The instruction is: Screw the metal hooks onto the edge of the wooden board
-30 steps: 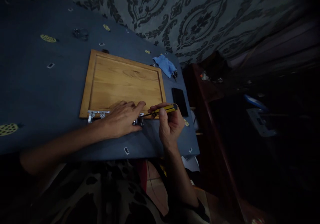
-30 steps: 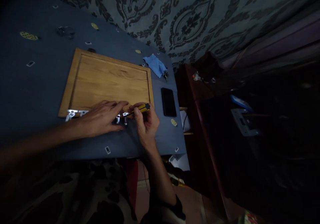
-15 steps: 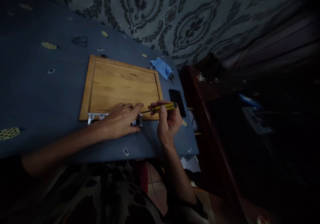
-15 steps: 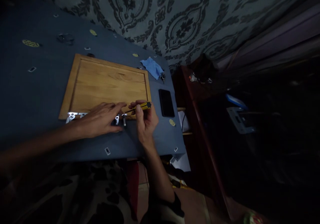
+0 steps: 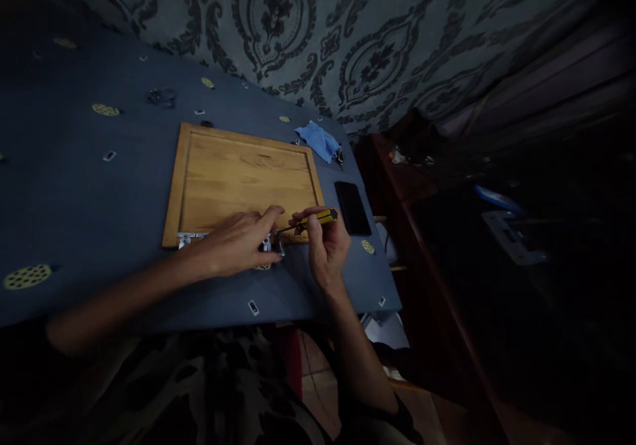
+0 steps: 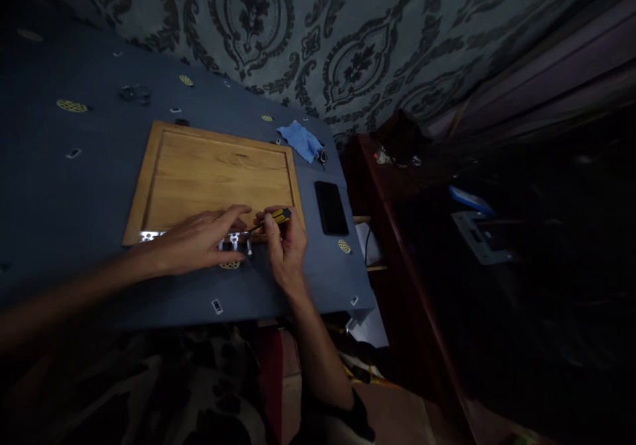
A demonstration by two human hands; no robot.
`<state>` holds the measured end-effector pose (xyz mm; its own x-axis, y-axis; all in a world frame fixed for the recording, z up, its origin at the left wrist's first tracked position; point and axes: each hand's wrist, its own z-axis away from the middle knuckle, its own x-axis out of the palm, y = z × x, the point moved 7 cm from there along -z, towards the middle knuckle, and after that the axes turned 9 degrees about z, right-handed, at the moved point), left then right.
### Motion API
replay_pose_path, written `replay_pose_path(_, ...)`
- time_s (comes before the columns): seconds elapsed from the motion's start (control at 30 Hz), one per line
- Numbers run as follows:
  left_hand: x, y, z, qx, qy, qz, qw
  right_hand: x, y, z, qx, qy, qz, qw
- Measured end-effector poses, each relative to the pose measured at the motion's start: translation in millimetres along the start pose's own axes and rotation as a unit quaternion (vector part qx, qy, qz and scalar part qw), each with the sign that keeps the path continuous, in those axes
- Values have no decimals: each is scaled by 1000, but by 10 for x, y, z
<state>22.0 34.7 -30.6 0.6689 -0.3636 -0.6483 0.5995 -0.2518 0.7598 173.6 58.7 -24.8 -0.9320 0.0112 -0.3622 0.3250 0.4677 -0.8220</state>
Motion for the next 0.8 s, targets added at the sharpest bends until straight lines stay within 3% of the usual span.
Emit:
replay_pose_path(0.1, -294, -62, 35, 22, 63, 78, 995, 8, -1, 13, -1, 0, -9, 1000)
replay_pose_path(0.27, -821, -317, 184, 0, 160, 157, 975, 17, -35, 25, -6, 6, 0, 1000)
replay_pose_path(0.4, -1026, -555, 382, -37, 206, 204, 956, 38, -74, 33, -13, 1, 17, 1000)
replay_pose_path(0.57, -1235, -814, 629, -83, 338, 289, 892, 47, -66, 55, -17, -2, 9, 1000)
replay_pose_path(0.67, -1302, -896, 693, -91, 387, 314, 862, 43, -35, 55, -8, -2, -10, 1000)
replay_pose_path(0.73, -1295, -856, 697, -78, 387, 284, 874, 40, -16, 50, 5, 1, -24, 1000)
replay_pose_path(0.8, -1199, -707, 663, -45, 342, 210, 915, 42, -13, 44, 14, 8, -34, 999)
